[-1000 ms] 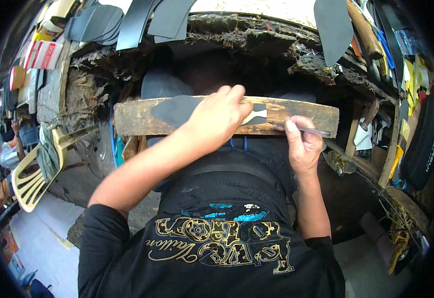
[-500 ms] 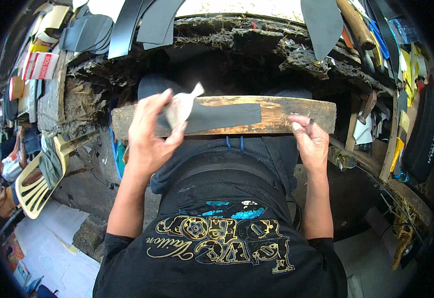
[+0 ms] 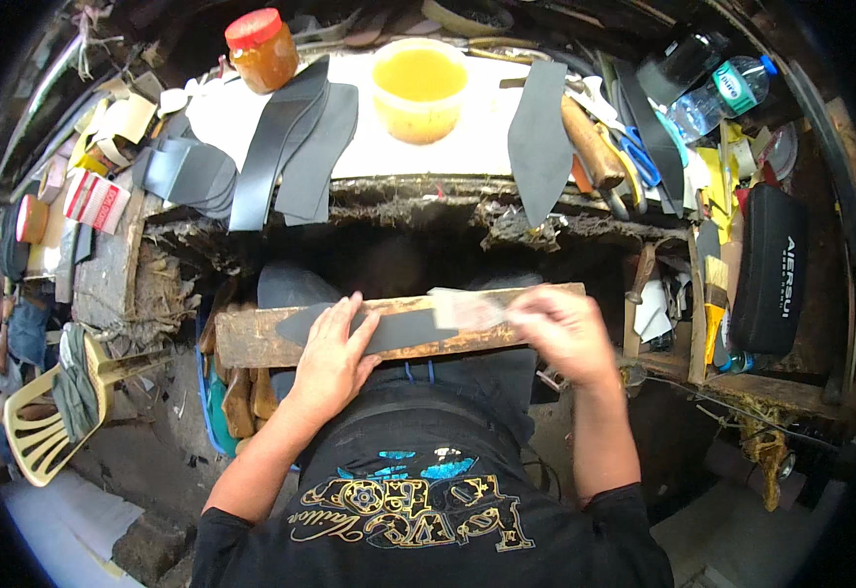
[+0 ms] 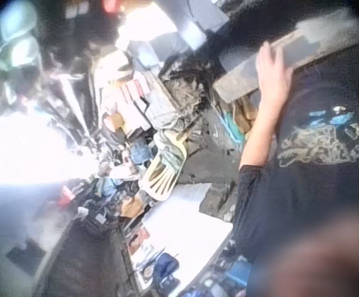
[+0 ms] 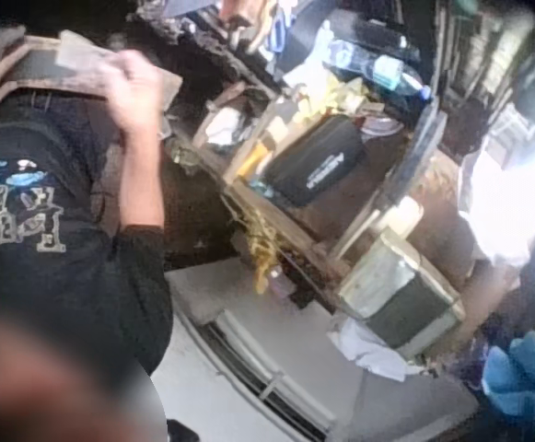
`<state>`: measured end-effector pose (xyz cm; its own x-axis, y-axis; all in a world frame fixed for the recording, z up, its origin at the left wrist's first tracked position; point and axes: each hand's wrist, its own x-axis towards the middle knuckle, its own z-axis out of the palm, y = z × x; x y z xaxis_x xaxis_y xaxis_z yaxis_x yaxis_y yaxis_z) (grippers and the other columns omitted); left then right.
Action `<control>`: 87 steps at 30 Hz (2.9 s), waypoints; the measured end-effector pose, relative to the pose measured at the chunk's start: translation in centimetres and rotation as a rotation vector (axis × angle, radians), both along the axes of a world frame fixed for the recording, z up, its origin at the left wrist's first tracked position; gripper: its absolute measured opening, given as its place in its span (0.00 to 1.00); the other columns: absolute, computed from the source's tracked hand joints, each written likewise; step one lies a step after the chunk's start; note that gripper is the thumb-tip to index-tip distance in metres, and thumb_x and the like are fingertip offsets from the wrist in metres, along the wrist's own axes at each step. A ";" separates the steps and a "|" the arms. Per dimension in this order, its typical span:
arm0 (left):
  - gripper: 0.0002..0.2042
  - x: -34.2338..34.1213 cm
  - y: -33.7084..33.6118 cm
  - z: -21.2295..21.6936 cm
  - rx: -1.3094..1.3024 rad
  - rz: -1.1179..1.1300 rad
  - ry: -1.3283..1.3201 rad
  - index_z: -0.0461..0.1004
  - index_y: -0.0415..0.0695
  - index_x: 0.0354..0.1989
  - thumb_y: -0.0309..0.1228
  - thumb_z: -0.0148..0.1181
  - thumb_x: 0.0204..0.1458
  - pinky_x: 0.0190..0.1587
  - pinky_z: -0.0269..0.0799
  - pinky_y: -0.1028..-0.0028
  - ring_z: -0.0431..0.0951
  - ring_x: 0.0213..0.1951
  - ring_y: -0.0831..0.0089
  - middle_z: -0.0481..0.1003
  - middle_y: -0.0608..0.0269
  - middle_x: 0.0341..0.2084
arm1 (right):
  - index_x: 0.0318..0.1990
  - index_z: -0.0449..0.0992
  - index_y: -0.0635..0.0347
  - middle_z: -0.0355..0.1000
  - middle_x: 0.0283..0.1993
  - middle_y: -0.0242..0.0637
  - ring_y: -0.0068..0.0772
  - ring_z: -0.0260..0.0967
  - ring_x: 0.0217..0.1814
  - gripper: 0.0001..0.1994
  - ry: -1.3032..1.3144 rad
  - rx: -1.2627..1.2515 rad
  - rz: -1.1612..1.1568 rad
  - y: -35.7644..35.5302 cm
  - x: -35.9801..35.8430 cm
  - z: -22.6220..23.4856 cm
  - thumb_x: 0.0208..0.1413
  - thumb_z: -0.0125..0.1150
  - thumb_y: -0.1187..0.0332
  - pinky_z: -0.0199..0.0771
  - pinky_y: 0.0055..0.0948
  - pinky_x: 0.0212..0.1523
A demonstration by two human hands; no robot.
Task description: The person traces a shoe sole pattern onto a piece of material using a pen, then cuts it out. They handle various tools and materials on a cluttered workbench, including a metal cup and wooden sticks, and later inspect a red high-heeled shoe.
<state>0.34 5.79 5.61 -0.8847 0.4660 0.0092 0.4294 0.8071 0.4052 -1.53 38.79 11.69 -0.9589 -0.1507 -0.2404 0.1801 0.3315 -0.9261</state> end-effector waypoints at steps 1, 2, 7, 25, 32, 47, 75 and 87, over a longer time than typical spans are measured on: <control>0.36 -0.1 -0.6 -0.4 0.060 -0.043 0.071 0.73 0.43 0.66 0.29 0.78 0.44 0.70 0.64 0.48 0.72 0.62 0.46 0.72 0.48 0.59 | 0.41 0.84 0.62 0.81 0.35 0.31 0.18 0.75 0.35 0.05 0.067 -0.054 -0.105 1.7 -0.2 1.6 0.62 0.67 0.71 0.76 0.24 0.38; 0.37 -0.2 -1.0 -0.7 0.074 -0.086 0.070 0.73 0.43 0.66 0.29 0.78 0.43 0.69 0.65 0.48 0.72 0.62 0.47 0.72 0.47 0.60 | 0.40 0.84 0.60 0.81 0.35 0.30 0.16 0.74 0.33 0.03 0.149 -0.104 -0.173 3.1 -0.8 3.0 0.62 0.67 0.72 0.74 0.21 0.35; 0.37 -0.3 -1.5 -0.9 0.007 -0.154 0.034 0.74 0.43 0.64 0.29 0.79 0.40 0.65 0.65 0.50 0.71 0.60 0.49 0.73 0.50 0.54 | 0.43 0.82 0.60 0.79 0.31 0.28 0.12 0.67 0.28 0.06 0.290 0.050 -0.350 7.2 -5.2 9.2 0.66 0.66 0.68 0.66 0.17 0.30; 0.38 -2.0 -1.8 2.1 0.105 0.023 -0.404 0.72 0.43 0.67 0.39 0.77 0.44 0.62 0.70 0.54 0.72 0.56 0.46 0.68 0.46 0.50 | 0.53 0.76 0.65 0.73 0.28 0.25 0.12 0.67 0.23 0.16 -0.071 -0.065 -0.431 2.1 -6.3 0.1 0.63 0.71 0.66 0.59 0.15 0.20; 0.35 -4.0 -5.4 12.2 0.264 0.184 0.187 0.76 0.44 0.59 0.25 0.75 0.34 0.55 0.74 0.59 0.72 0.50 0.56 0.68 0.53 0.45 | 0.49 0.78 0.65 0.75 0.32 0.27 0.13 0.71 0.27 0.13 -0.041 -0.087 -0.340 3.4 -5.9 0.5 0.63 0.70 0.67 0.63 0.15 0.25; 0.17 -14.1 11.3 11.5 0.392 -0.360 0.175 0.82 0.43 0.49 0.31 0.76 0.51 0.52 0.79 0.58 0.81 0.49 0.53 0.80 0.55 0.42 | 0.44 0.80 0.57 0.70 0.22 0.23 0.13 0.58 0.15 0.13 0.081 0.010 -0.572 21.5 -9.1 7.7 0.63 0.68 0.58 0.55 0.19 0.15; 0.50 -16.0 16.1 14.3 0.656 -0.273 0.652 0.64 0.44 0.74 0.33 0.82 0.37 0.69 0.66 0.48 0.67 0.67 0.34 0.60 0.30 0.70 | 0.48 0.79 0.64 0.75 0.27 0.23 0.06 0.63 0.15 0.12 0.054 -0.174 -0.150 7.2 -10.8 14.0 0.66 0.68 0.64 0.59 0.11 0.14; 0.48 -24.2 7.0 11.2 0.352 0.163 0.425 0.71 0.40 0.68 0.52 0.83 0.38 0.71 0.66 0.54 0.69 0.68 0.47 0.67 0.45 0.67 | 0.48 0.77 0.74 0.75 0.27 0.34 0.17 0.65 0.19 0.17 0.174 0.261 -0.353 1.9 -8.3 4.1 0.65 0.67 0.64 0.67 0.23 0.21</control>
